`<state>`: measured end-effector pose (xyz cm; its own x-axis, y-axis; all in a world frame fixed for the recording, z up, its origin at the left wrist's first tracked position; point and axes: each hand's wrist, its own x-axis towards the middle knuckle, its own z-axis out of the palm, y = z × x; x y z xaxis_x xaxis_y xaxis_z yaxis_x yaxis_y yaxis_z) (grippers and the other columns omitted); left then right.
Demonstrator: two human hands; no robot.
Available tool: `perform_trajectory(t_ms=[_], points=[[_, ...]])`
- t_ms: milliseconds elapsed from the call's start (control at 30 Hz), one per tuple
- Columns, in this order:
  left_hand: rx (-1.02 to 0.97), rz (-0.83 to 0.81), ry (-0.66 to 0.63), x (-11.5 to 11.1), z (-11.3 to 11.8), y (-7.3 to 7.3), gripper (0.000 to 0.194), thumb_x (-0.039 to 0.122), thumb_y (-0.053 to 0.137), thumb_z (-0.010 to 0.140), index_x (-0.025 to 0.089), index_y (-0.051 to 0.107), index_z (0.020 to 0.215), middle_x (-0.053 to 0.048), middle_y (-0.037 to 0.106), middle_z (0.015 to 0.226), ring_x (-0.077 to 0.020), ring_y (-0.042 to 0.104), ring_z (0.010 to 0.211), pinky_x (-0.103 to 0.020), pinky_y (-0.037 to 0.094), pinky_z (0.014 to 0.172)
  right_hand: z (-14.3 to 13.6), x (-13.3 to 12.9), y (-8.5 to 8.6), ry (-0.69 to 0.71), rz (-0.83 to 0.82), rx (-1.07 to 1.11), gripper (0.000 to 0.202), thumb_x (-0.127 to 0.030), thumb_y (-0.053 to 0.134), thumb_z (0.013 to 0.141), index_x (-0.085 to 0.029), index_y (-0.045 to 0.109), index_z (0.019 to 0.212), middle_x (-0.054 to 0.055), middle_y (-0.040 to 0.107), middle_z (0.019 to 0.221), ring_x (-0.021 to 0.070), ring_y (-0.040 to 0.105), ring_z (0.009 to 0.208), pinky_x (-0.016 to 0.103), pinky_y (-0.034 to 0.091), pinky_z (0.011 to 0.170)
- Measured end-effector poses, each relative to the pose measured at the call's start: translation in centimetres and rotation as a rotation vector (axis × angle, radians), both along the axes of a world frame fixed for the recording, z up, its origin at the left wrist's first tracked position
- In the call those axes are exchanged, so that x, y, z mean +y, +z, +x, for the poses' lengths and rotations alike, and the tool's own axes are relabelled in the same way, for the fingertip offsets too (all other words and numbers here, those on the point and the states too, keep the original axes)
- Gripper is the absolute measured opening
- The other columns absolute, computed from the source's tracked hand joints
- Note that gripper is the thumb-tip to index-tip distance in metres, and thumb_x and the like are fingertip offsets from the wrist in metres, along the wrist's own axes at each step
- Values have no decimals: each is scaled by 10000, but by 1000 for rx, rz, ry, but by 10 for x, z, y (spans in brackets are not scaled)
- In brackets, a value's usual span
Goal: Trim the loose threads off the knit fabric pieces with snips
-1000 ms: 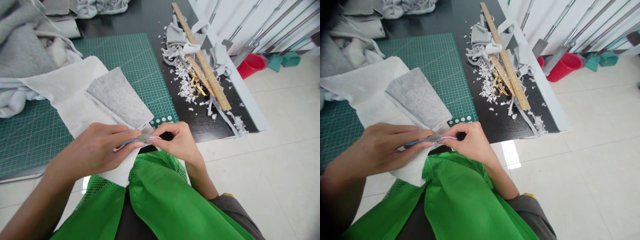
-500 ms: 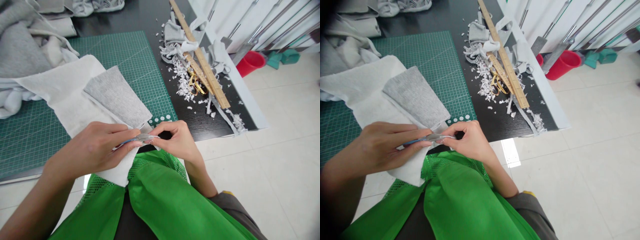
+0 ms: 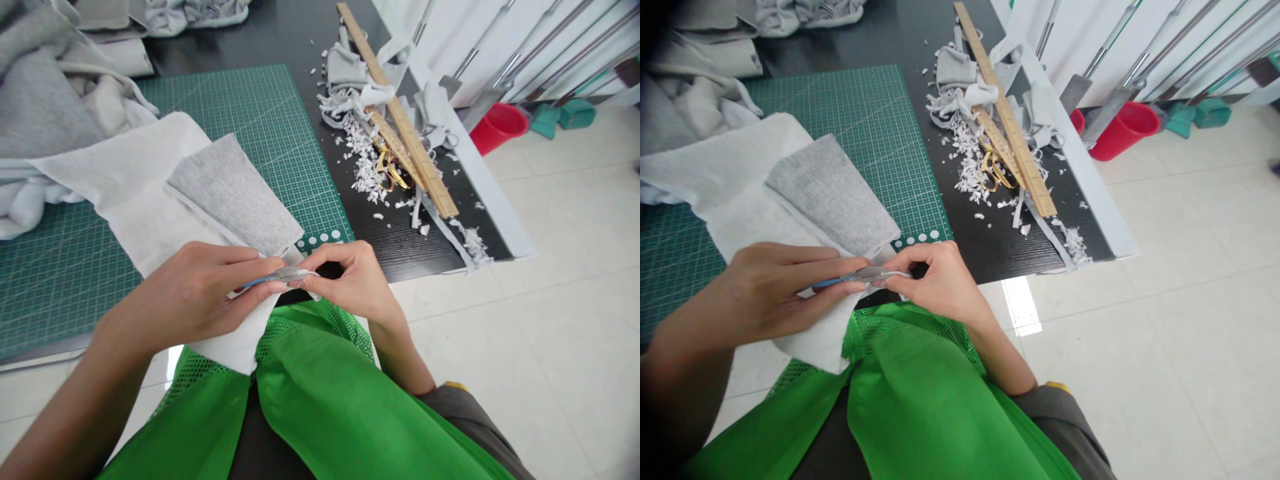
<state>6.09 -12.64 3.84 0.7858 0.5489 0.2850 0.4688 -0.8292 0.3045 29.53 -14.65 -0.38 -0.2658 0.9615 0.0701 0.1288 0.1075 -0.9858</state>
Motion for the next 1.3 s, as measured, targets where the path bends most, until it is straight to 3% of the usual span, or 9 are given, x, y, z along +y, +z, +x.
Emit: perform_trajectory(t_ms=[267,467,733,900,967,1067,1133,1200,1300], points=[[2,-26,-6,0,-2,-1,168,261,584,1017,215,622,1174,5,710,825,-132,636,603,-278,412,562,1,0,1,4,17,-10,32,-190,829,770,-199,817,799,-8,785,740,142,705,685,260,521,643],[-58,56,-26,1,-3,-6,136,266,633,997,214,636,1122,7,723,798,-119,636,562,-264,425,520,0,1,2,7,8,10,39,-233,838,781,-201,819,793,-3,791,742,145,722,683,252,539,646],[-91,-66,19,-3,-6,-4,226,250,661,967,229,633,1191,-22,772,931,-135,707,665,-252,511,572,-1,1,0,-8,21,-7,61,-249,831,788,-194,821,811,7,781,736,148,701,679,268,525,656],[-185,-130,232,-23,-23,-7,203,332,671,950,270,665,1143,7,781,999,-141,730,738,-237,544,619,-2,-1,1,-21,13,12,91,-280,845,786,-195,824,810,10,785,743,143,697,673,265,530,661],[-236,-201,279,-34,-24,-8,243,408,670,937,289,672,1148,25,783,948,-134,720,687,-229,520,551,-3,-1,1,-33,18,12,87,-273,848,781,-194,823,807,9,786,744,139,695,670,261,528,657],[-253,-284,332,-48,-11,-9,443,589,692,888,291,649,1212,34,776,874,-112,671,566,-221,475,467,-4,-3,0,-43,21,-2,72,-262,841,780,-195,818,793,9,789,748,139,694,667,260,528,654],[-198,-264,418,-54,5,-10,567,634,732,841,285,612,1270,16,786,947,-142,715,644,-244,549,576,-4,-3,-1,-51,35,-13,49,-243,826,782,-196,817,795,9,789,748,141,698,668,263,532,658],[-163,-220,483,-59,18,-12,494,534,735,880,277,599,1280,-1,789,990,-168,741,711,-270,580,659,-4,-3,-2,-54,56,-19,31,-214,803,785,-196,817,806,11,792,754,146,707,676,266,537,662],[-164,-180,482,-61,25,-15,228,253,642,938,274,643,1166,19,773,879,-152,713,652,-258,547,619,-3,-3,-2,-43,87,-27,39,-191,784,791,-203,813,814,10,795,771,147,719,695,266,541,671]])
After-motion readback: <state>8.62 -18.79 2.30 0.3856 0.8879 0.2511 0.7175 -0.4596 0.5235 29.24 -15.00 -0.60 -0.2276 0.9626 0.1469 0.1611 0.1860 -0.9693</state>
